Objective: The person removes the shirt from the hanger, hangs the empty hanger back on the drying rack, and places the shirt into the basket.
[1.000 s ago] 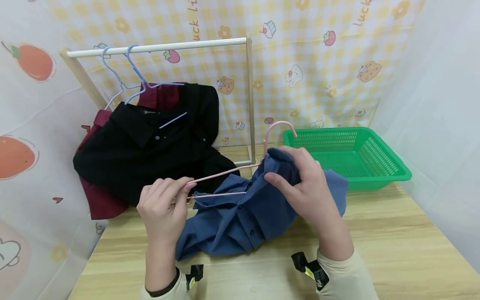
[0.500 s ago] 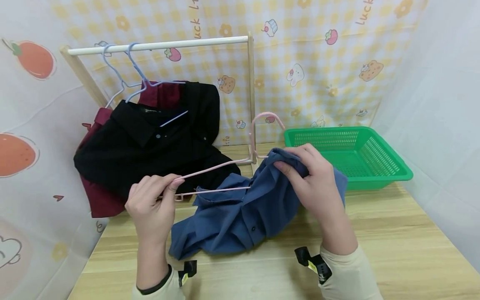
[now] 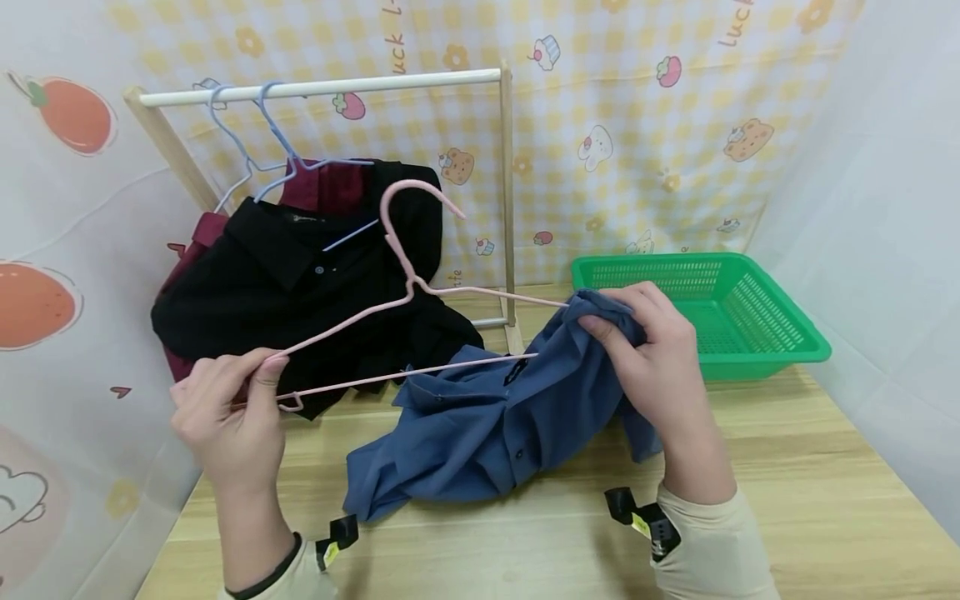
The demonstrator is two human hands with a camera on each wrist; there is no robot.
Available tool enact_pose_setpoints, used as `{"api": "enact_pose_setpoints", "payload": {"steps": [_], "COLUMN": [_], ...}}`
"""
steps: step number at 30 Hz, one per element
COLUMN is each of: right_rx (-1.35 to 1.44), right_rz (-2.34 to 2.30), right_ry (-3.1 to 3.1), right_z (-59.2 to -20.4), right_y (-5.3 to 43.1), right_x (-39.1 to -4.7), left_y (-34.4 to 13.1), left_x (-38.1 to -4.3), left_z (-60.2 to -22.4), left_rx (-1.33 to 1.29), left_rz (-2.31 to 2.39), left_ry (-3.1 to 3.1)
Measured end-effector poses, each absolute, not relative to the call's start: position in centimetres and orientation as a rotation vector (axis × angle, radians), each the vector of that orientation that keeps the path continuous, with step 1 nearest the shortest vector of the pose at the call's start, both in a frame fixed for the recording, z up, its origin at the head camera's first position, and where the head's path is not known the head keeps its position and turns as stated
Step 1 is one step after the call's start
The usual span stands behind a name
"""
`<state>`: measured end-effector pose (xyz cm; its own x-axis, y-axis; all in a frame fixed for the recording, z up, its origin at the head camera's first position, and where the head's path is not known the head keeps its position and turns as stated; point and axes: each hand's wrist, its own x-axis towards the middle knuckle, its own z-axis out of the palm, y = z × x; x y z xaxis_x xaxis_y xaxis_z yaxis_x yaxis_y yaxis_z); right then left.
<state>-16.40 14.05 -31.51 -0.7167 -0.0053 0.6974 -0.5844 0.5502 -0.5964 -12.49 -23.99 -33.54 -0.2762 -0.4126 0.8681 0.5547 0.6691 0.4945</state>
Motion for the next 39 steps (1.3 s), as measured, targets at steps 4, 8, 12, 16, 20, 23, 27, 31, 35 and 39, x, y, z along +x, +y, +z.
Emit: {"api": "enact_pose_setpoints", "payload": {"steps": [4, 8, 12, 16, 20, 23, 27, 31, 35, 39], "right_rx": [0.446, 0.399, 0.321, 0.224, 0.190, 0.237, 0.420, 0.751, 1.016, 0.986], "right_rz": [1.179, 1.224, 1.272, 1.306, 1.332, 1.365, 1.423, 1.604, 1.833, 1.839], "right_ry": [-2.131, -2.103, -2.090, -2.130, -2.181, -2.167, -2.058, -1.983, -2.074, -2.321], "right_z": [-31.6, -31.6, -31.5, -31.4, -31.0, -30.3, -28.4, -26.9, -28.1, -30.6], "right_y": [14.3, 14.6, 14.9, 15.1, 14.8, 13.7, 10.9, 7.3, 4.8, 4.0], "right_x": [-16.5, -16.6, -16.8, -16.8, -16.9, -17.3, -17.5, -17.5, -17.4, -17.9], "left_y": [-25.2, -26.5, -27.6, -28.3, -28.4, -28.4, -28.5, -28.7, -28.8, -28.6], "left_x": [-12.3, -11.7, -10.9, -10.2, -9.9, -10.0, -10.2, -10.4, -10.3, -10.4], "left_z": [-33.5, -33.5, -33.4, -33.1, -32.8, -32.9, -33.2, -33.5, -33.9, -33.9], "left_rx": [-0.082, 0.004, 0.120, 0.209, 0.244, 0.260, 0.289, 0.320, 0.354, 0.362], "left_rz": [-0.918, -0.901, -0.839, -0.770, -0.737, -0.714, -0.699, -0.705, -0.719, -0.737], "left_ry": [-1.533, -1.515, -1.537, -1.533, -1.515, -1.532, -1.547, -1.515, -1.500, -1.499]}}
